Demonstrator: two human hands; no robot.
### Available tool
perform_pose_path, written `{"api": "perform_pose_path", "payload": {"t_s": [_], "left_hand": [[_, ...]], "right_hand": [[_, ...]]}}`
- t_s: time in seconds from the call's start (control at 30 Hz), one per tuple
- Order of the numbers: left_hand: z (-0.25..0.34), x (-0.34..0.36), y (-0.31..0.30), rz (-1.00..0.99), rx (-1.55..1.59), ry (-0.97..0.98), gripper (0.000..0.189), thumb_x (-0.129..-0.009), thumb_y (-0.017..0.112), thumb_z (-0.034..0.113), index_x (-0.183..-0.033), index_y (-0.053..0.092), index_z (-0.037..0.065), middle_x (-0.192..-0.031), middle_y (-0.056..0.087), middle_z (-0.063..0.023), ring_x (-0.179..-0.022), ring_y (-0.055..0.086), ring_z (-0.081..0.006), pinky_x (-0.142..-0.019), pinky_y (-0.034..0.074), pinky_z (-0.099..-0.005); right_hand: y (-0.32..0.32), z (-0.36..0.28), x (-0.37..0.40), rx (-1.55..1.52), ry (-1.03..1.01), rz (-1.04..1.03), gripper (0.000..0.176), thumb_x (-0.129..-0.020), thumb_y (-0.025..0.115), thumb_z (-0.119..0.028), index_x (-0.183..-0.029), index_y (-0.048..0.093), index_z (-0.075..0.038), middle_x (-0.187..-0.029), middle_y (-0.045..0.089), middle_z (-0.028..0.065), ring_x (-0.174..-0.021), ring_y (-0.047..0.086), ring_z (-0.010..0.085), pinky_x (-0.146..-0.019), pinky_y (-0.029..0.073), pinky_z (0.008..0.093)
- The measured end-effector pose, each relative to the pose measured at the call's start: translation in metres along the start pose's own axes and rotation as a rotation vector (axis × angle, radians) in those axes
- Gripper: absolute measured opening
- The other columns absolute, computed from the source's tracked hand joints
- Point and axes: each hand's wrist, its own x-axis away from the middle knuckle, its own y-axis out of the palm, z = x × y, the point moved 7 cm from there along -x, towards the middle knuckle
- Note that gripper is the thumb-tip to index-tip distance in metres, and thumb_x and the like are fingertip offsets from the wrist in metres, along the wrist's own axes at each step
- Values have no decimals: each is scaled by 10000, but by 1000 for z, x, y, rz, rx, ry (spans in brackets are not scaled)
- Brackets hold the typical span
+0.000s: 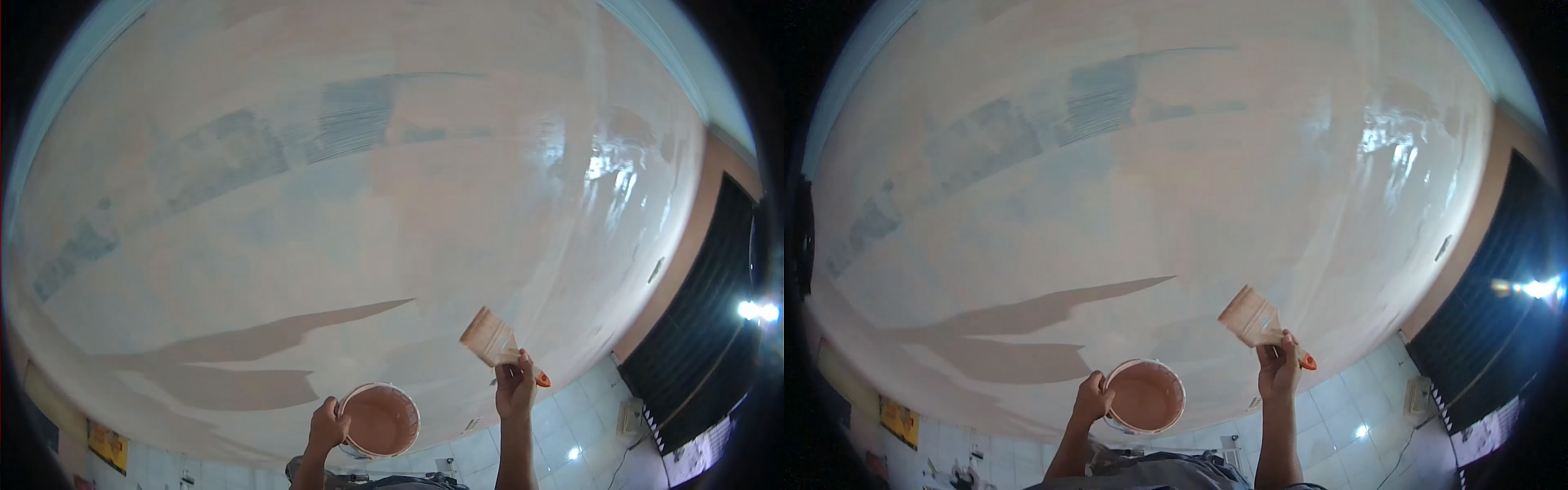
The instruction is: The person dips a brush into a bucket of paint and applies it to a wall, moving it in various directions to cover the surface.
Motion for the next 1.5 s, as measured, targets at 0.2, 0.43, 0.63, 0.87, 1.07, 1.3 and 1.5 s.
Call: {"api": "perform_pose_path", "payload": {"t_s": [0.2, 0.43, 0.63, 0.87, 1.07, 1.3, 1.5], "left_hand": [[4, -2, 0, 8, -56, -44, 170, -718, 575, 137, -772, 478, 9, -671, 555, -206, -663, 577, -405, -610, 452, -444], [6, -1, -2, -29, -76, -100, 163, -725, 555, 124, -785, 466, 2, -699, 563, -203, -665, 572, -397, -630, 452, -440], [1, 6, 1, -23, 89, -183, 165, -738, 550, 112, -780, 450, -13, -685, 551, -203, -649, 560, -392, -622, 450, -436], [17, 7, -5, 44, -37, -48, 180, -750, 554, 121, -811, 451, -13, -721, 558, -232, -720, 552, -449, -624, 438, -464], [19, 9, -6, 71, -14, -60, 179, -749, 557, 102, -861, 467, -5, -728, 561, -223, -730, 558, -438, -637, 445, -456], [13, 11, 2, 24, 23, -177, 145, -725, 546, 74, -813, 457, 2, -684, 537, -192, -667, 551, -401, -635, 436, -444], [15, 14, 9, 50, 67, -128, 161, -694, 542, 59, -809, 450, -6, -670, 521, -200, -661, 543, -399, -628, 426, -447]], "right_hand": [[31, 3, 8, 261, -67, -54, 214, -888, 607, -168, -1062, 542, -62, -992, 594, 75, -869, 632, 208, -750, 582, 408], [171, -105, 5, 533, -866, -188, 226, -923, 533, -66, -1106, 533, 66, -1081, 566, 130, -971, 600, 211, -814, 576, 367], [189, -117, 14, 408, -775, -173, 183, -923, 514, -45, -1069, 533, 64, -1072, 552, 133, -952, 600, 218, -813, 581, 386], [134, -5, 43, 709, -125, -328, 159, -884, 530, -16, -1018, 562, 61, -985, 581, 152, -891, 622, 213, -767, 590, 384], [111, 34, 73, 907, -8, -507, 112, -854, 575, 1, -945, 608, 57, -915, 631, 134, -801, 644, 194, -751, 579, 336], [110, 86, 98, 1365, 34, -821, 163, -743, 646, 16, -899, 680, -14, -805, 682, 87, -759, 658, 148, -677, 511, 281], [81, 154, 93, 1616, 160, -809, 144, -766, 655, -121, -871, 670, -23, -759, 656, 168, -708, 647, 302, -678, 517, 364]]}}
